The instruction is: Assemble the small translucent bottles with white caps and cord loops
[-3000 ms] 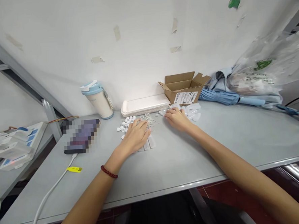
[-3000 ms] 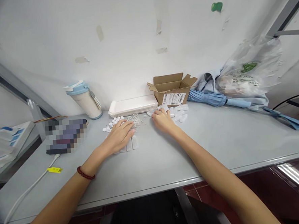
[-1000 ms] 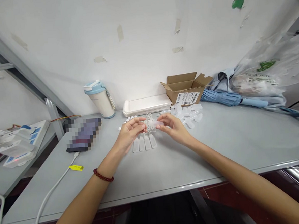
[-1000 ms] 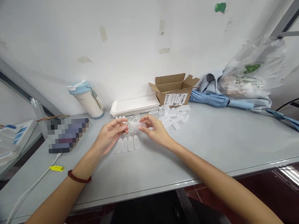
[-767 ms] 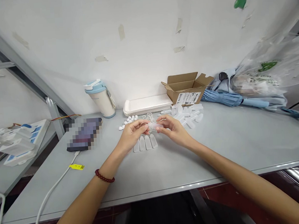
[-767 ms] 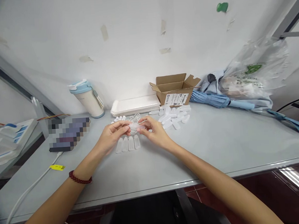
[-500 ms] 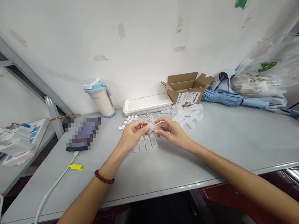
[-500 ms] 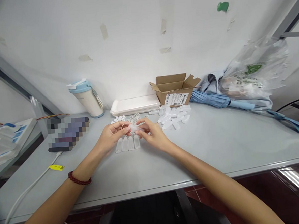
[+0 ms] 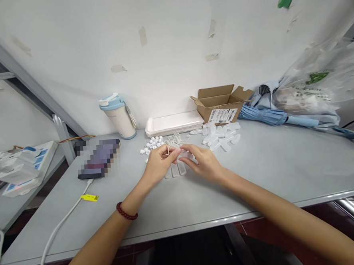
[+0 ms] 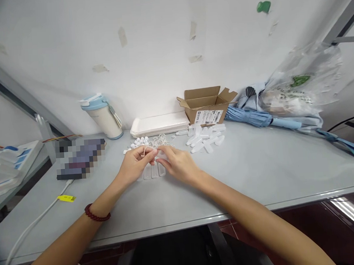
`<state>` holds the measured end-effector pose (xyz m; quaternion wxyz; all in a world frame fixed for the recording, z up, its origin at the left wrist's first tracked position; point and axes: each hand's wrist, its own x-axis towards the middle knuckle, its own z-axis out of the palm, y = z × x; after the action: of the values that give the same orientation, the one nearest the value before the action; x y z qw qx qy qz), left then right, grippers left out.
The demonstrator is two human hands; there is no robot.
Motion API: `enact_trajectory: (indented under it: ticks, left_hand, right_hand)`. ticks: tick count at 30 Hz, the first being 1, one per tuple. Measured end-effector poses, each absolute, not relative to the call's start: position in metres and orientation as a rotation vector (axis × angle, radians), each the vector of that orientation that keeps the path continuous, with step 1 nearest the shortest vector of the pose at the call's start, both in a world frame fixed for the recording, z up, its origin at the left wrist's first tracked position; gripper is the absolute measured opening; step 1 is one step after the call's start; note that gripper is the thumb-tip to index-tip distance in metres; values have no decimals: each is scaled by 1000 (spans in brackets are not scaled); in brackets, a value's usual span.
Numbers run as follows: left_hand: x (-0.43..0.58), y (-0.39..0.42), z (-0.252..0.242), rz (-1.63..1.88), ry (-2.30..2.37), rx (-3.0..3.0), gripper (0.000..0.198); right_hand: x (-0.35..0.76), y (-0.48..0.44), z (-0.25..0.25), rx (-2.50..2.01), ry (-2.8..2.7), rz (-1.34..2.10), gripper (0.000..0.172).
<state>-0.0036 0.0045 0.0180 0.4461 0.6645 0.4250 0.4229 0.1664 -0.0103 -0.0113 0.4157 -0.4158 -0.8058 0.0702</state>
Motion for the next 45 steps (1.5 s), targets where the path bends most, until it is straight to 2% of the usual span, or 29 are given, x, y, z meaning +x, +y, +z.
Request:
enact_trajectory:
  ticks: [4, 8, 12, 20, 33, 39, 45]
  left_hand:
    - [-2, 1, 13, 1044, 1035, 1631, 25]
    - [-2, -1, 10, 1103, 1014, 1728, 21]
    - [-2, -3, 9, 1248, 1073, 2065, 16]
    - [-4, -1, 4, 1188, 1019, 2556, 45]
    - [-3, -3, 1, 1155, 1003, 2681, 44]
    - [-3, -5, 2, 1073, 1039, 2687, 44]
    - [-3, -4, 1, 986, 996, 2713, 45]
  right_hand:
    - [166, -12, -9, -1078, -1997, 145, 19]
    - [168, -12, 0, -1074, -1827, 604, 19]
    - [171, -9, 6, -1064, -1652, 1032, 20]
    - [171, -7, 4, -989, -1524, 1306, 20]
    - [171, -7, 8, -1135, -1575, 1222, 21]
    - [174, -4, 5, -1053, -1587, 1213, 34]
    - [176, 1, 0, -1027, -1523, 1219, 35]
